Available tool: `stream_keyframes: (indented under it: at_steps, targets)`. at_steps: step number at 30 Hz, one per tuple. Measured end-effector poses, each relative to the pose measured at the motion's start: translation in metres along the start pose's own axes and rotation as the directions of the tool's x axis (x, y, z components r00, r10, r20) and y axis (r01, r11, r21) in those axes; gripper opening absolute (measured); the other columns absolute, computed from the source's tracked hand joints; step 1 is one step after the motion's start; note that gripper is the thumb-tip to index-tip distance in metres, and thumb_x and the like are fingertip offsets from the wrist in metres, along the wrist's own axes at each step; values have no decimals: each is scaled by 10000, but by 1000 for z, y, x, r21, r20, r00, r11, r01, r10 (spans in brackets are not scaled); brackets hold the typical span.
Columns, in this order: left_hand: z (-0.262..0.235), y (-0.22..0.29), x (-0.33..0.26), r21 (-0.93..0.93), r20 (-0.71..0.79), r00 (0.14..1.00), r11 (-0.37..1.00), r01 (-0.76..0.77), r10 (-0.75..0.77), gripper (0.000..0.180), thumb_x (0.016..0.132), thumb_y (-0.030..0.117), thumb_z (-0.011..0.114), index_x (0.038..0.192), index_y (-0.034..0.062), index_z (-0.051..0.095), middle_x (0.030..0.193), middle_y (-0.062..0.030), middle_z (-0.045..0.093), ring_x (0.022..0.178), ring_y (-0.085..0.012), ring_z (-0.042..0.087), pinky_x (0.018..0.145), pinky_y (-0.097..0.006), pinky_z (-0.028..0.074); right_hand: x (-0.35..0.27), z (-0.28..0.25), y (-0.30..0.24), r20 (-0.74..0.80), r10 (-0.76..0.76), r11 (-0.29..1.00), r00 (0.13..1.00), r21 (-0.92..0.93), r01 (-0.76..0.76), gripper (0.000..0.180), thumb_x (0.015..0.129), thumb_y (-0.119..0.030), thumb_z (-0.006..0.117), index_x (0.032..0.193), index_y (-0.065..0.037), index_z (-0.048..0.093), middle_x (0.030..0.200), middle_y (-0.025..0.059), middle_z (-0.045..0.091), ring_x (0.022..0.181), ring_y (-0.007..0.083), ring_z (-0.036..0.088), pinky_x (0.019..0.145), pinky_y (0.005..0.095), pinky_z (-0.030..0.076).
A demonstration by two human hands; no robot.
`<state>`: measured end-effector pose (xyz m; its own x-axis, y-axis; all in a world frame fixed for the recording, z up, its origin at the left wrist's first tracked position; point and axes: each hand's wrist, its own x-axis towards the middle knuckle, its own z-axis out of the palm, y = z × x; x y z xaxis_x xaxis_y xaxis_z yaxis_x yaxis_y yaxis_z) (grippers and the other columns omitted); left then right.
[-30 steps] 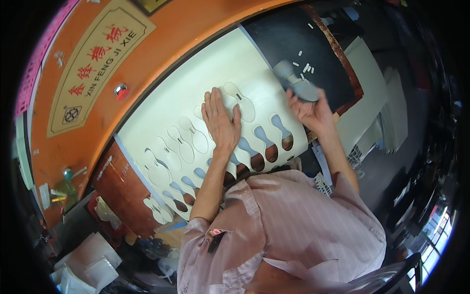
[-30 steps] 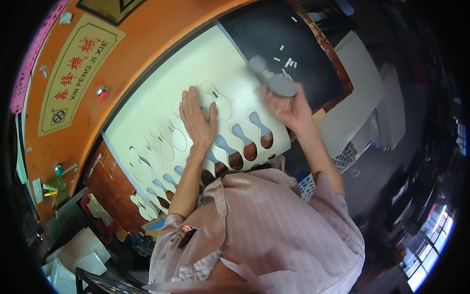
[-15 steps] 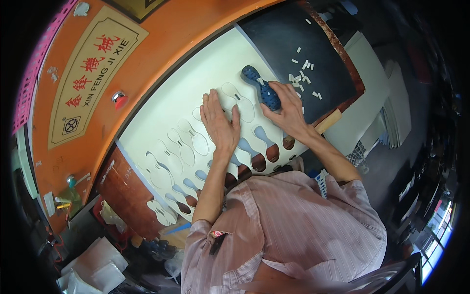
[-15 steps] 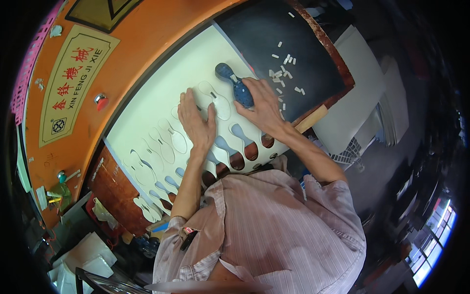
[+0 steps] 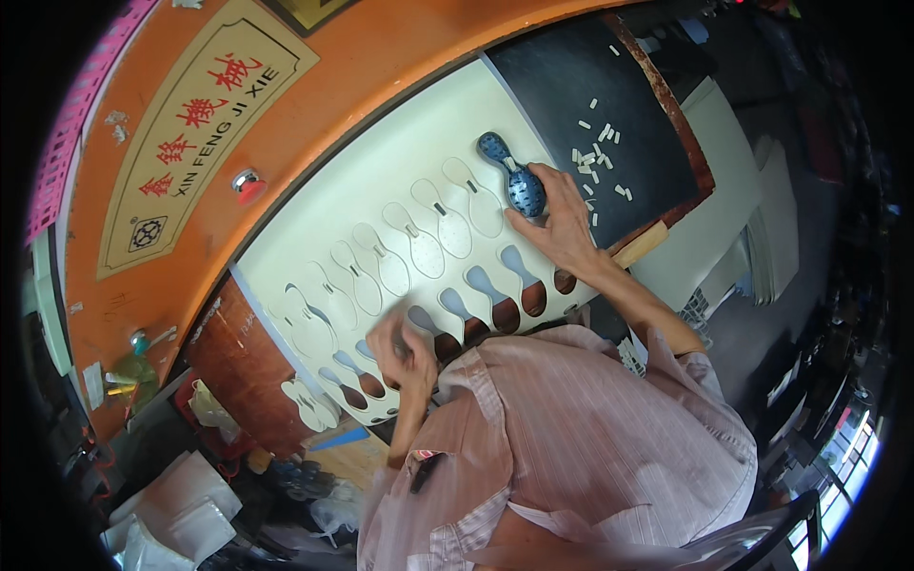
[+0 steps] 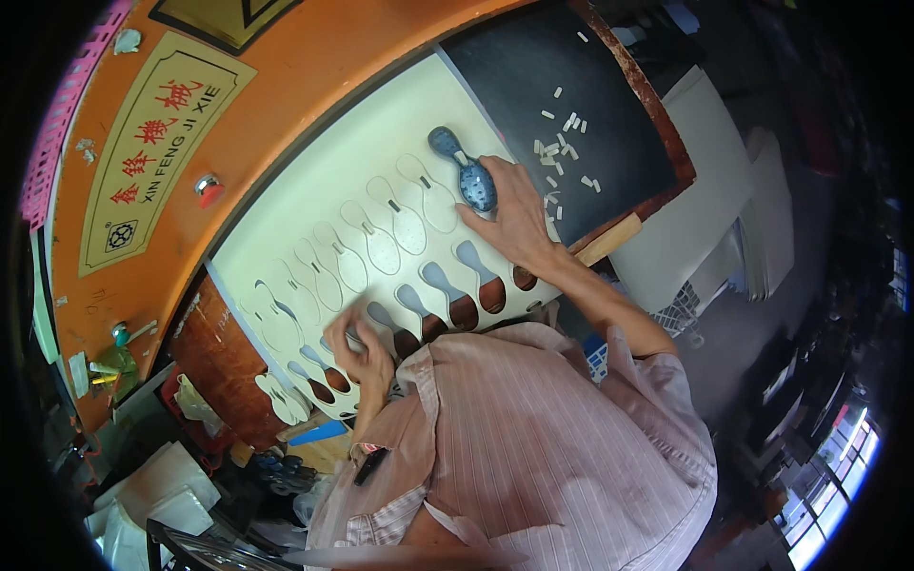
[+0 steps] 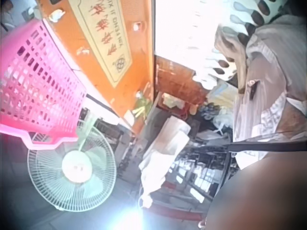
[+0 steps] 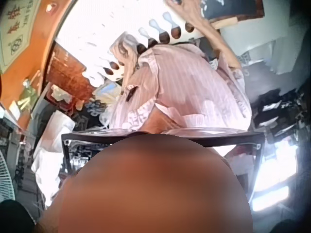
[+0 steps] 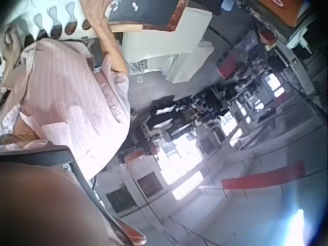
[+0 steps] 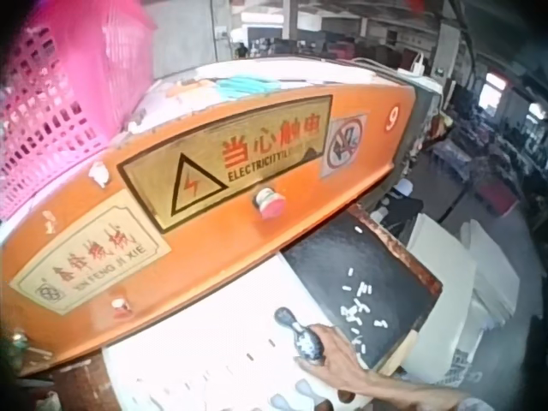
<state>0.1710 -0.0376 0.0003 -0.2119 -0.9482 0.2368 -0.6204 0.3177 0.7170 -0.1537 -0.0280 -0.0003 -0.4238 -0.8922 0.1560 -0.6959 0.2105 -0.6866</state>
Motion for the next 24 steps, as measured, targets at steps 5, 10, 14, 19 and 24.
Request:
stream_keyframes:
  at_steps: [5,10,14,19,24]
  targets:
    - [-13,-29,-77,-80,-141,947,956,281,-290,327,960,34,635,1278,-39,613,1116,-134,589,929,-241,589,808,-331,500,3,0,13,-98,32,980,995,197,-12,622,850,-235,813,1339,56,561,1279,250,624,1108,385,645,962,459,517]
    - [24,-69,-76,96,-359,927,983,154,-110,409,937,116,697,1284,-75,593,1158,-260,665,1018,-390,677,914,-435,549,7,-12,12,-218,130,944,967,326,-54,418,921,-204,768,1236,30,625,1141,186,687,959,278,684,834,383,548]
    - [33,-81,-53,96,-365,925,983,154,-109,369,951,174,680,1234,-56,628,1029,-269,705,912,-438,692,829,-470,546,25,-29,10,-341,213,875,916,484,-23,210,1013,-172,691,1090,22,670,884,81,698,765,128,637,717,296,525]
    - [38,-81,-27,228,-348,937,971,73,11,339,995,254,638,1164,-40,655,981,-279,712,887,-491,681,788,-538,518,34,-39,4,-610,-73,807,789,429,407,194,1038,-170,662,978,15,654,790,52,625,696,99,557,642,298,458]
    - [22,-80,13,233,-293,952,972,-14,84,301,1029,243,600,1154,-28,630,908,-281,690,824,-508,674,737,-542,510,53,-62,-28,-709,-233,805,665,243,541,204,1052,-161,656,963,20,632,761,42,547,673,104,491,616,305,427]
